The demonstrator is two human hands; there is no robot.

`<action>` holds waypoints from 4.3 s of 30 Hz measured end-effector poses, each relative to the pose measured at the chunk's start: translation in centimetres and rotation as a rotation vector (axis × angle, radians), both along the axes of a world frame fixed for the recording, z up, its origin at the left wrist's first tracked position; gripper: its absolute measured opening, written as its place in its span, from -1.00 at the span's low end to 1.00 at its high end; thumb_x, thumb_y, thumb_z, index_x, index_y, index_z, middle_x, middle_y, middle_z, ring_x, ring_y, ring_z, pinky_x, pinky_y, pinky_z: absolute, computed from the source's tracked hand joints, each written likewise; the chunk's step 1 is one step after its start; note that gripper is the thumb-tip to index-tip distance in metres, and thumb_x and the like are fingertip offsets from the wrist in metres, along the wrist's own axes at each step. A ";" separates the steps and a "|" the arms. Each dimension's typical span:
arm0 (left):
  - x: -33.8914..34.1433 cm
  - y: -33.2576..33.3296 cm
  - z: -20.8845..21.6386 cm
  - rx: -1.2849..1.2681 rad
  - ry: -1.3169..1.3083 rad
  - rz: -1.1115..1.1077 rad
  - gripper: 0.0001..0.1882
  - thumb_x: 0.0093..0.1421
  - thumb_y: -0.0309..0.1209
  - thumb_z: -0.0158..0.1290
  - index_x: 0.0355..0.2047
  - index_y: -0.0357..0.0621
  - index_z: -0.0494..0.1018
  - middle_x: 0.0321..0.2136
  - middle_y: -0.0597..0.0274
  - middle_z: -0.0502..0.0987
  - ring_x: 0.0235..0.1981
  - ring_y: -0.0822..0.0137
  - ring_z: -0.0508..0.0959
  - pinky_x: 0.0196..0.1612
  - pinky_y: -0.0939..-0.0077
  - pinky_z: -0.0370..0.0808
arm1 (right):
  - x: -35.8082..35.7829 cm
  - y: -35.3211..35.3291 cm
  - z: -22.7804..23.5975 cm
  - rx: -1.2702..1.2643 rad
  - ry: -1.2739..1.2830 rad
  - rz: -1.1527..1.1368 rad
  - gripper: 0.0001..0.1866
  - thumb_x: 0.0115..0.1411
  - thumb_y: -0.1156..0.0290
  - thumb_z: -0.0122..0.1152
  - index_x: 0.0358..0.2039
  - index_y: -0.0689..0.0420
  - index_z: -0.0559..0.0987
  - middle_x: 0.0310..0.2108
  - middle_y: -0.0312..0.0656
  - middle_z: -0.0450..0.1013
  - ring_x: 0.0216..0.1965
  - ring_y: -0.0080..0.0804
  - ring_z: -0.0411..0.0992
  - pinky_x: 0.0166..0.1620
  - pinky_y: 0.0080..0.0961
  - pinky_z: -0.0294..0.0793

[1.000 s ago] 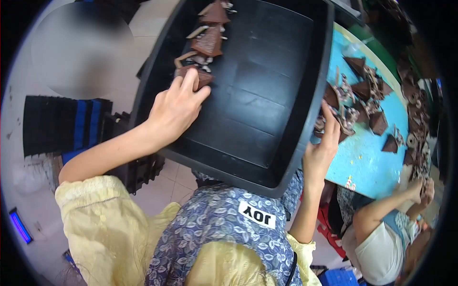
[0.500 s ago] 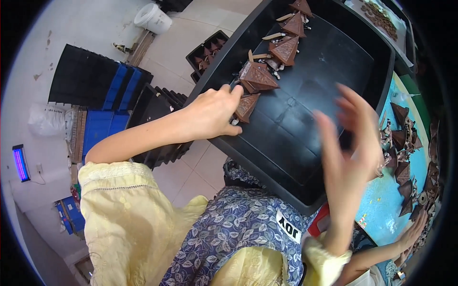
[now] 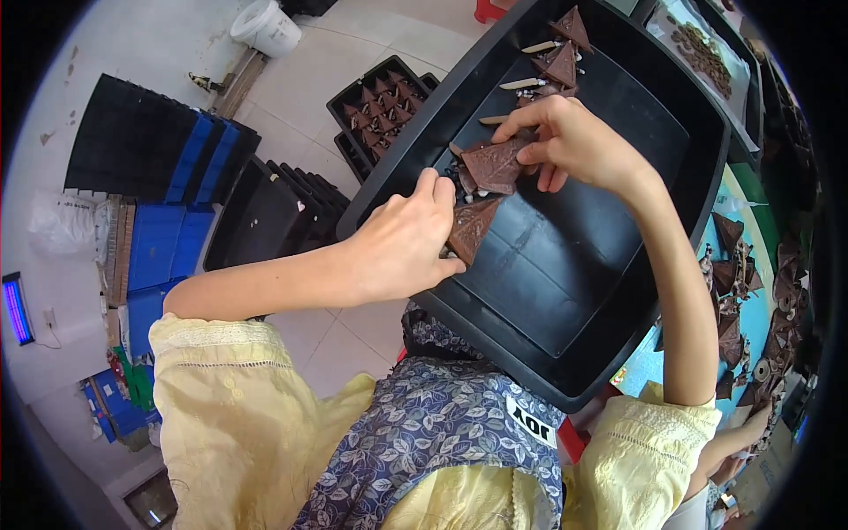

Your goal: The person assembles small plastic pyramid figurines by gluing plastic pyramid parts together with a glue bottle at a work table.

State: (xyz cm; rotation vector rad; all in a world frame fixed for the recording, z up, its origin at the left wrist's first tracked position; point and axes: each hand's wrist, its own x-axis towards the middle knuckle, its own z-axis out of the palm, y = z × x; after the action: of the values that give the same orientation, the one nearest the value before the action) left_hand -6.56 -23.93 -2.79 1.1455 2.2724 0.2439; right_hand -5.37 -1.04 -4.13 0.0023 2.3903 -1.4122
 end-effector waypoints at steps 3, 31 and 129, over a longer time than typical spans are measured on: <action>0.4 0.9 -0.3 -0.042 0.087 -0.049 -0.34 -0.13 -0.24 0.33 -0.26 -0.50 0.21 -0.27 -0.26 0.34 -0.34 -0.21 0.52 -0.30 0.16 0.53 | 1.1 -0.5 -1.1 0.417 0.343 -0.075 -0.75 0.07 0.61 0.15 -0.21 0.19 0.59 -0.50 -0.09 0.54 -0.49 -0.26 0.55 -0.41 -0.43 0.53; -3.2 14.3 -5.0 0.198 0.932 -0.528 -0.36 0.18 -0.12 -0.01 0.23 -0.10 0.18 0.29 0.10 0.05 0.35 0.03 -0.10 0.29 -0.17 -0.21 | 24.2 -2.9 -4.3 0.265 0.331 -1.527 -0.47 0.04 0.50 0.34 0.04 0.24 0.39 -0.33 -0.18 0.43 -0.42 -0.55 0.40 -0.45 -0.62 0.41; 9.8 20.4 1.4 0.448 -1.511 -0.037 -0.55 0.33 -0.17 -0.18 0.16 -0.06 0.15 -0.04 0.13 0.42 -0.12 0.40 0.47 -0.24 0.67 0.41 | 22.9 -3.2 -0.3 0.578 0.958 -1.423 -0.56 -0.33 0.74 0.40 -0.32 0.31 0.53 -0.34 -0.07 0.43 -0.39 -0.19 0.42 -0.37 -0.44 0.44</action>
State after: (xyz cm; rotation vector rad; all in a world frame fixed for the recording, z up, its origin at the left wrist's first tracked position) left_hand 3.27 -3.48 -1.43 0.6975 0.8437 1.1655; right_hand 17.52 -4.27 -4.39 1.8615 3.7298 -1.0771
